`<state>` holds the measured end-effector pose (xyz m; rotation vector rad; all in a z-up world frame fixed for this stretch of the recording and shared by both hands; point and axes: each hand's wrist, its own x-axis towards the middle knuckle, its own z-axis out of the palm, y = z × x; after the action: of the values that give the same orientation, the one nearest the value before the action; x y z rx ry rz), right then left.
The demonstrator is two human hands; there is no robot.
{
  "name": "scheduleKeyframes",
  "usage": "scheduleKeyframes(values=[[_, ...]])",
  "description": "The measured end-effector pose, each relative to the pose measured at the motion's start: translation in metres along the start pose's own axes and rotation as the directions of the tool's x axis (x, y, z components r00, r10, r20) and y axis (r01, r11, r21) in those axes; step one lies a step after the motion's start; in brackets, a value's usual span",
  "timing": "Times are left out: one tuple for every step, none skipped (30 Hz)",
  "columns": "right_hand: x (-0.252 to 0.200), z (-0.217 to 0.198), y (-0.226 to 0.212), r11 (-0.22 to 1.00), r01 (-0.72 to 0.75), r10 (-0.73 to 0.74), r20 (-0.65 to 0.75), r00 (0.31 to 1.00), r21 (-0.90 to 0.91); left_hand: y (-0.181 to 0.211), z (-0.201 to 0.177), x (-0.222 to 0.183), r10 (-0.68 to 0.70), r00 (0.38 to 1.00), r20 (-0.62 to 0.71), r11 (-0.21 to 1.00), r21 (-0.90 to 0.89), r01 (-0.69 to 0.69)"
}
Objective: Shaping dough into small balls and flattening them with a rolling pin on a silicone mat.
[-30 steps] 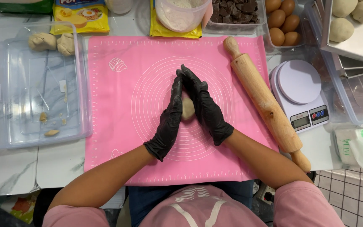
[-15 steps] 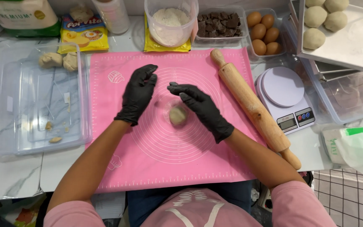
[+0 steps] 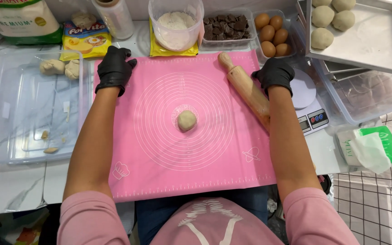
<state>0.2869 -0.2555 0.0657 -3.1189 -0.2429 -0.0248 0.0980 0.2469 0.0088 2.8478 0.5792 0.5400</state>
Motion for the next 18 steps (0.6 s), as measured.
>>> scheduleKeyframes(values=[[0.010, 0.014, -0.001, 1.000, -0.011, 0.011, -0.012, 1.000, -0.010, 0.000, -0.003, 0.002, -0.068, 0.997, 0.034, 0.987, -0.141, 0.072], [0.023, 0.026, -0.003, 1.000, -0.022, 0.022, -0.027, 0.999, -0.019, 0.000, -0.007, 0.006, -0.128, 0.989, 0.074, 0.950, -0.278, 0.144], [0.036, 0.037, -0.001, 1.000, -0.019, 0.019, -0.032, 0.999, -0.018, 0.005, -0.014, 0.005, -0.129, 0.989, 0.068, 0.950, -0.279, 0.143], [0.047, 0.049, 0.002, 0.999, -0.031, 0.030, -0.045, 0.999, -0.030, 0.011, -0.020, 0.002, -0.155, 0.985, 0.078, 0.938, -0.303, 0.172], [0.059, 0.061, 0.006, 0.998, -0.044, 0.041, -0.058, 0.997, -0.041, 0.016, -0.026, 0.000, -0.180, 0.980, 0.089, 0.924, -0.326, 0.200], [0.060, 0.060, 0.004, 0.998, -0.044, 0.042, -0.059, 0.997, -0.042, 0.013, -0.019, 0.002, -0.180, 0.980, 0.089, 0.924, -0.327, 0.200], [0.060, 0.060, 0.003, 0.998, -0.054, 0.053, -0.054, 0.997, -0.012, 0.011, -0.012, 0.003, -0.192, 0.979, 0.072, 0.919, -0.338, 0.205], [0.060, 0.060, 0.002, 0.998, -0.065, 0.066, -0.048, 0.997, 0.018, 0.008, -0.005, 0.006, -0.202, 0.978, 0.055, 0.914, -0.348, 0.208], [0.024, 0.018, -0.021, 0.998, -0.068, 0.068, -0.048, 0.997, 0.019, 0.012, -0.012, 0.006, -0.200, 0.978, 0.055, 0.914, -0.348, 0.206], [-0.007, -0.032, -0.043, 0.987, -0.138, 0.130, 0.098, 0.987, 0.083, 0.017, -0.017, 0.005, -0.190, 0.981, 0.037, 0.927, -0.322, 0.192], [-0.038, -0.086, -0.060, 0.967, -0.215, 0.177, 0.247, 0.953, 0.135, 0.022, -0.023, 0.004, -0.180, 0.984, 0.020, 0.939, -0.295, 0.177], [-0.001, -0.040, -0.042, 0.967, -0.215, 0.178, 0.246, 0.953, 0.135, 0.016, -0.012, 0.010, -0.179, 0.984, 0.020, 0.939, -0.296, 0.177], [0.034, 0.003, -0.023, 0.973, -0.216, 0.197, 0.186, 0.963, 0.085, 0.010, -0.002, 0.017, -0.158, 0.988, 0.000, 0.954, -0.258, 0.152], [0.076, 0.038, -0.007, 0.975, -0.218, 0.213, 0.122, 0.969, 0.034, 0.003, 0.009, 0.024, -0.135, 0.991, -0.019, 0.967, -0.219, 0.128], [0.049, -0.002, -0.024, 0.975, -0.219, 0.213, 0.121, 0.970, 0.034, 0.002, 0.015, 0.028, -0.134, 0.991, -0.021, 0.967, -0.220, 0.127], [0.032, -0.051, -0.045, 0.922, -0.381, 0.315, 0.431, 0.845, 0.073, 0.000, 0.021, 0.032, -0.106, 0.991, -0.078, 0.987, -0.131, 0.095], [0.019, -0.108, -0.066, 0.844, -0.533, 0.347, 0.700, 0.625, 0.057, -0.001, 0.028, 0.035, -0.072, 0.989, -0.132, 0.997, -0.040, 0.067], [0.001, -0.117, -0.067, 0.844, -0.533, 0.348, 0.698, 0.626, 0.057, -0.002, 0.036, 0.037, -0.072, 0.988, -0.133, 0.997, -0.042, 0.067]])
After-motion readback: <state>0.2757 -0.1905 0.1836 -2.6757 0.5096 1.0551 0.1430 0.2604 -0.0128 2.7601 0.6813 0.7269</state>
